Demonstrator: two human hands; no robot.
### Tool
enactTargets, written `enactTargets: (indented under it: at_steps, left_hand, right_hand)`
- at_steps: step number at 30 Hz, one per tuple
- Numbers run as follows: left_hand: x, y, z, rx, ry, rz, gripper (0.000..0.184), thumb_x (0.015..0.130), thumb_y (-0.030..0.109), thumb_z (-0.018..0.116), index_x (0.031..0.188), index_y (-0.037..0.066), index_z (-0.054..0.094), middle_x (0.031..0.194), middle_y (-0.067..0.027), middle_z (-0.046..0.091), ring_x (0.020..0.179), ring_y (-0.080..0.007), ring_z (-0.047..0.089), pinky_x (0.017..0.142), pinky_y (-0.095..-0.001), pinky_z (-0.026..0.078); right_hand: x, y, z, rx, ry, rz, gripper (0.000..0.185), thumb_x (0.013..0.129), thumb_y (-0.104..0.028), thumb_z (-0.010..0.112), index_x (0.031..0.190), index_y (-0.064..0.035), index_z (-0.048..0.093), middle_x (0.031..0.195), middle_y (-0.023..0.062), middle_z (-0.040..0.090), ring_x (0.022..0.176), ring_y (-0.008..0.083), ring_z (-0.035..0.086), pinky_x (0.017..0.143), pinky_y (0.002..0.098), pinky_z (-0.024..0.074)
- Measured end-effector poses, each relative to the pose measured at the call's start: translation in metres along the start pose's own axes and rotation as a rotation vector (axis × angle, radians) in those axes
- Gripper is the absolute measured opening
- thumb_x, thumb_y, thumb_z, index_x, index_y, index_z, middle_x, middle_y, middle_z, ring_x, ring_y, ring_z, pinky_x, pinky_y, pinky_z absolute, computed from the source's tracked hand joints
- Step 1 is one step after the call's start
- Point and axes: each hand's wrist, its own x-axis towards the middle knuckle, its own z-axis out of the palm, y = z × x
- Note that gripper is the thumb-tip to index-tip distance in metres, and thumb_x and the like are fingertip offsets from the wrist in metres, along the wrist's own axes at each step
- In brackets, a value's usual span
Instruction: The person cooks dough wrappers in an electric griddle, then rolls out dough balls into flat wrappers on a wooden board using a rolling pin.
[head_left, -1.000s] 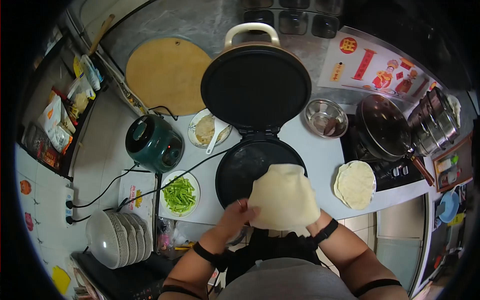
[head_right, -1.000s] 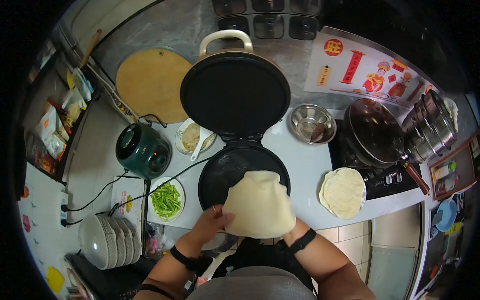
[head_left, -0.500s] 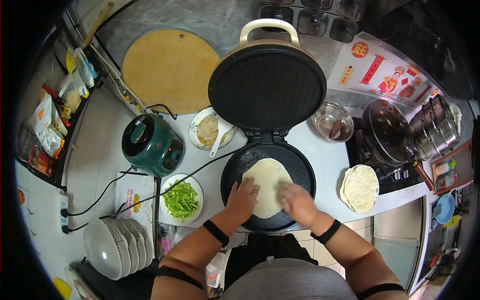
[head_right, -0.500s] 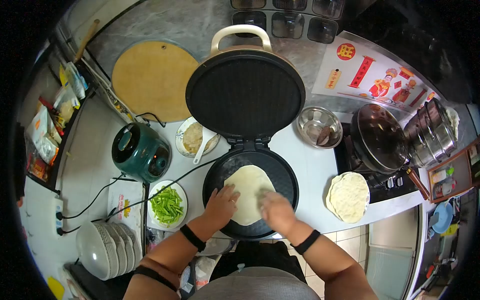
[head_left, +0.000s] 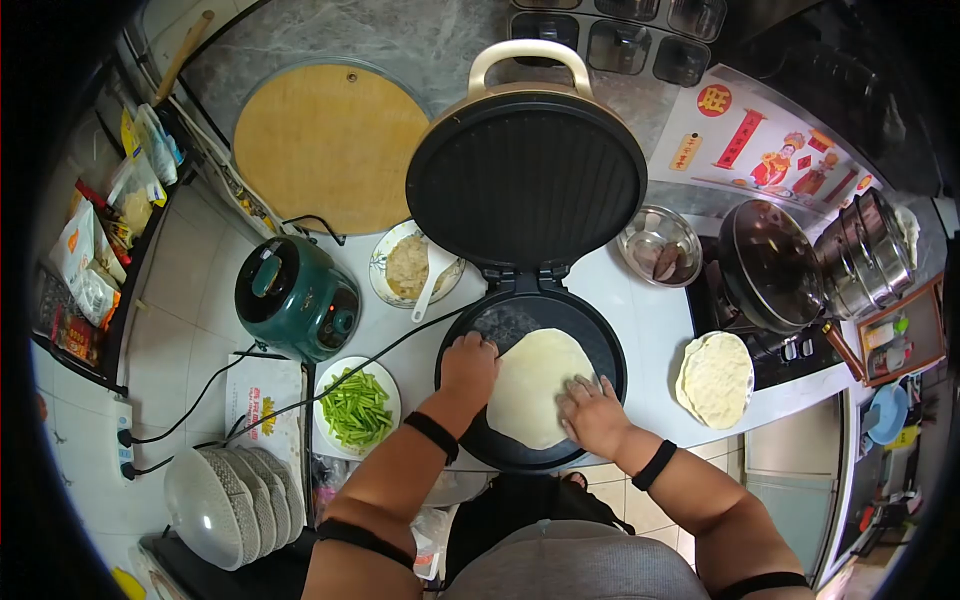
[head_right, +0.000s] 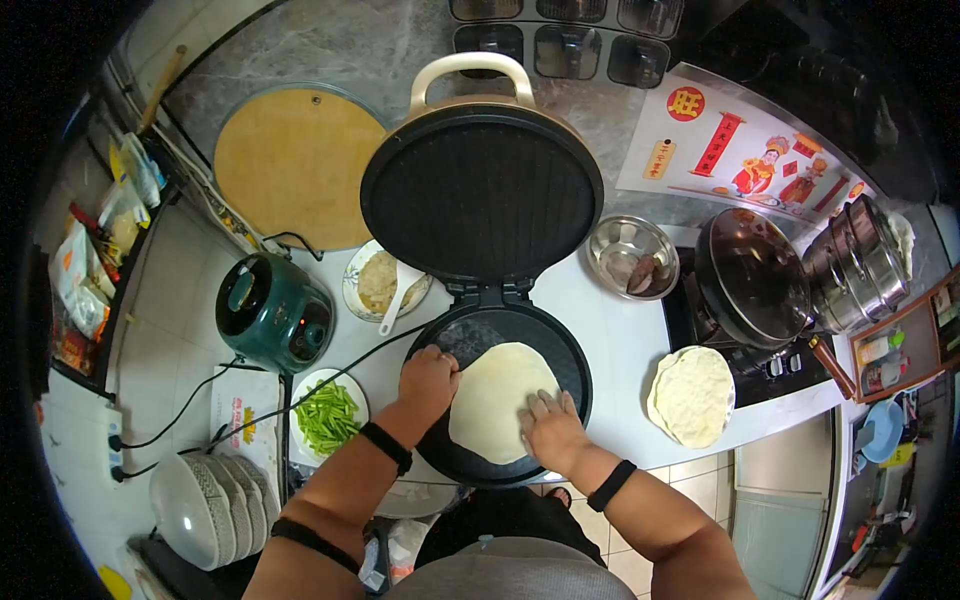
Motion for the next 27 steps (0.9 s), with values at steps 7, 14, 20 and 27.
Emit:
enactTargets:
  at_steps: [7,14,20,27]
  left_hand:
    - [0.021,0.008,0.018,0.054,-0.141,-0.084,0.021,0.077,0.029,0.069,0.086,0.011,0.069,0.098,-0.0066,0.061,0.096,-0.0248,0.060,0.078,-0.0388,0.049]
    - [0.017,0.016,0.016,0.123,-0.049,0.105,0.009,0.076,0.018,0.065,0.082,0.011,0.067,0.089,-0.0057,0.060,0.086,-0.0249,0.059,0.075,-0.0402,0.046]
    - [-0.017,0.028,0.006,0.139,-0.017,0.386,0.016,0.080,0.013,0.055,0.093,0.010,0.063,0.086,-0.0031,0.060,0.085,-0.0213,0.058,0.074,-0.0389,0.043]
    - [-0.016,0.034,0.007,0.142,-0.045,0.305,0.010,0.079,0.013,0.056,0.088,0.013,0.061,0.082,-0.0027,0.060,0.085,-0.0210,0.059,0.073,-0.0386,0.044]
  right_hand:
    - [0.013,-0.003,-0.008,0.114,0.090,0.069,0.025,0.079,-0.021,0.062,0.097,-0.0041,0.063,0.118,0.0159,0.056,0.107,0.0337,0.055,0.089,0.0458,0.0436]
    - [0.004,0.000,-0.008,0.139,0.128,0.087,0.026,0.078,-0.021,0.063,0.098,-0.0040,0.064,0.116,0.0151,0.056,0.106,0.0318,0.057,0.084,0.0454,0.0450]
    - [-0.002,0.003,-0.007,0.172,0.150,0.079,0.025,0.077,-0.019,0.064,0.098,-0.0048,0.064,0.114,0.0156,0.058,0.104,0.0325,0.057,0.085,0.0444,0.0451]
    - [-0.004,0.006,-0.005,0.173,0.141,0.072,0.027,0.078,-0.019,0.063,0.101,-0.0061,0.064,0.113,0.0153,0.057,0.104,0.0315,0.057,0.084,0.0440,0.0451]
